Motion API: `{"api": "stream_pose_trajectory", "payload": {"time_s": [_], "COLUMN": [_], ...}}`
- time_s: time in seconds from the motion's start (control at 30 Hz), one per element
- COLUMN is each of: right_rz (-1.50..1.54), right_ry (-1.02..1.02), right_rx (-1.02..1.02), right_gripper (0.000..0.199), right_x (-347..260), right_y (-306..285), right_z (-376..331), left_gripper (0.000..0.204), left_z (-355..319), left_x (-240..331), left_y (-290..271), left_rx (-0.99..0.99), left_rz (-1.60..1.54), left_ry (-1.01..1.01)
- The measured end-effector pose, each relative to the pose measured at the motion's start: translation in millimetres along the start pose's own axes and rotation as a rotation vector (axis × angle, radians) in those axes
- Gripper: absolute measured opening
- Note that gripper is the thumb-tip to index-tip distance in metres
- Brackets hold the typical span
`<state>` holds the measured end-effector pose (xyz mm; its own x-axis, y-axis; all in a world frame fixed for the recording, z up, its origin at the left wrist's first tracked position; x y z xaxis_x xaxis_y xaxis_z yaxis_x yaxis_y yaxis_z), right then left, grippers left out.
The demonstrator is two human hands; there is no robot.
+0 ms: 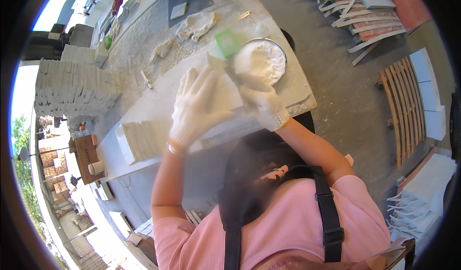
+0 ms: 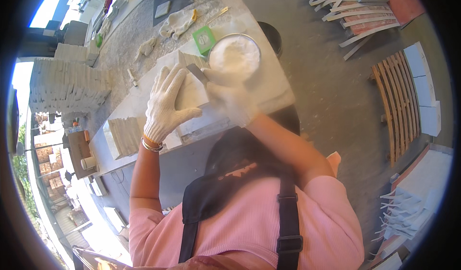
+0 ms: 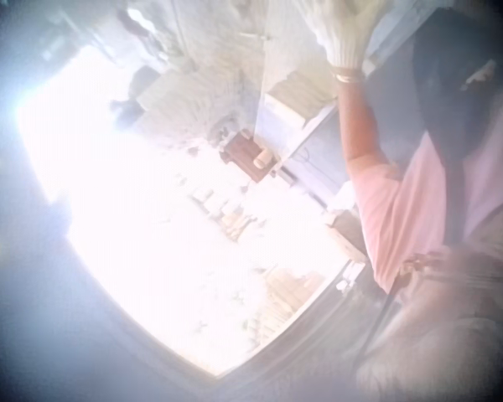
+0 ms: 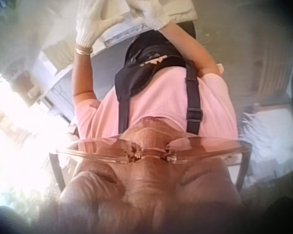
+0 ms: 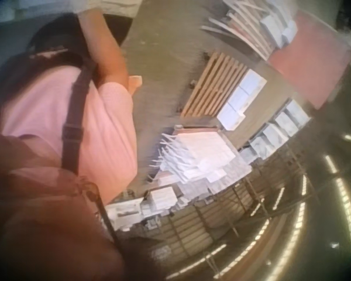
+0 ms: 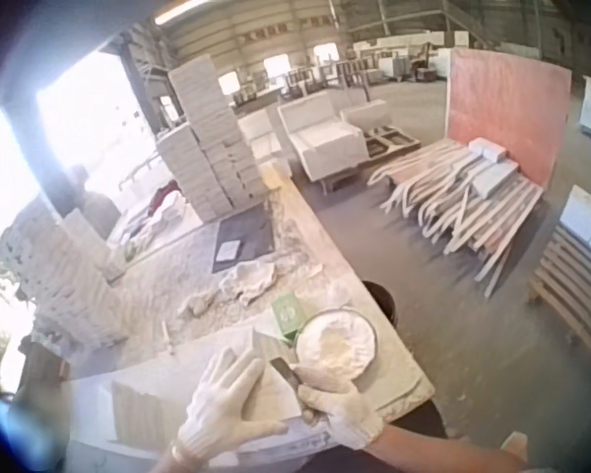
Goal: The person applies a white paste to the edges of small rectangular tiles using a small metal spatula, then smooths the edges with a green sponge. The person repeats this process on multiple tiles, stacking the finished pieces on the table.
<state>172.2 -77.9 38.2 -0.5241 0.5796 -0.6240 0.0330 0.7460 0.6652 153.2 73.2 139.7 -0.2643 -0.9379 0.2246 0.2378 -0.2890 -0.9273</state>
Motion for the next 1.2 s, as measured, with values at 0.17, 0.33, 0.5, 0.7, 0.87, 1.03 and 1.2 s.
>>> {"api": "stream_pose_trajectory", "payload": {"time_s": [0.17,0.33,0.5,0.7,0.87,1.03,1.2], "right_rz": [-0.002,0.014,0.11,0.135,0.174,0.151,0.191], "right_ry": [0.078,-0.026,0.11,0.124,0.14,0.19,0.108], "right_rx": [-0.04,-0.028,-0.026,-0.056,-0.078,-0.058,-0.049], "right_gripper": [0.05,0.048,0.048,0.05,0.049,0.049,0.047], "right_x": [5,-2,9,16,21,24,22], "right_y": [-8,-1,-3,-10,-12,-16,-12], "right_z": [-22,-3,-13,-12,-12,-18,-17], "left_gripper": [0.112,0.101,0.108,0.099,0.104,0.107,0.105], "left_z": [0,-1,0,0,0,1,-1], "left_x": [-1,2,-1,-1,0,0,0], "left_y": [2,-1,1,1,-1,0,-1], "left_rx": [-0.02,0.004,-0.026,0.003,-0.006,-0.007,0.009], "left_rz": [0.004,-0.029,0.011,-0.034,-0.007,-0.029,-0.005], "left_ry": [-0.025,-0.037,-0.028,-0.024,-0.029,-0.011,-0.023]}}
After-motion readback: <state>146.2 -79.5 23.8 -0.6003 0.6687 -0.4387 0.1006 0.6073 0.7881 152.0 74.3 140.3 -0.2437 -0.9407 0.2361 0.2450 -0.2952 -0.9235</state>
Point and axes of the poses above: each hand's wrist, its own z-axis towards the middle knuckle, its own y-axis out of the palm, x = y × z, the point moved 7 cm from there along z, towards the middle knuckle, and after that the axes turned 13 degrees about x, right-handed, at the moved point
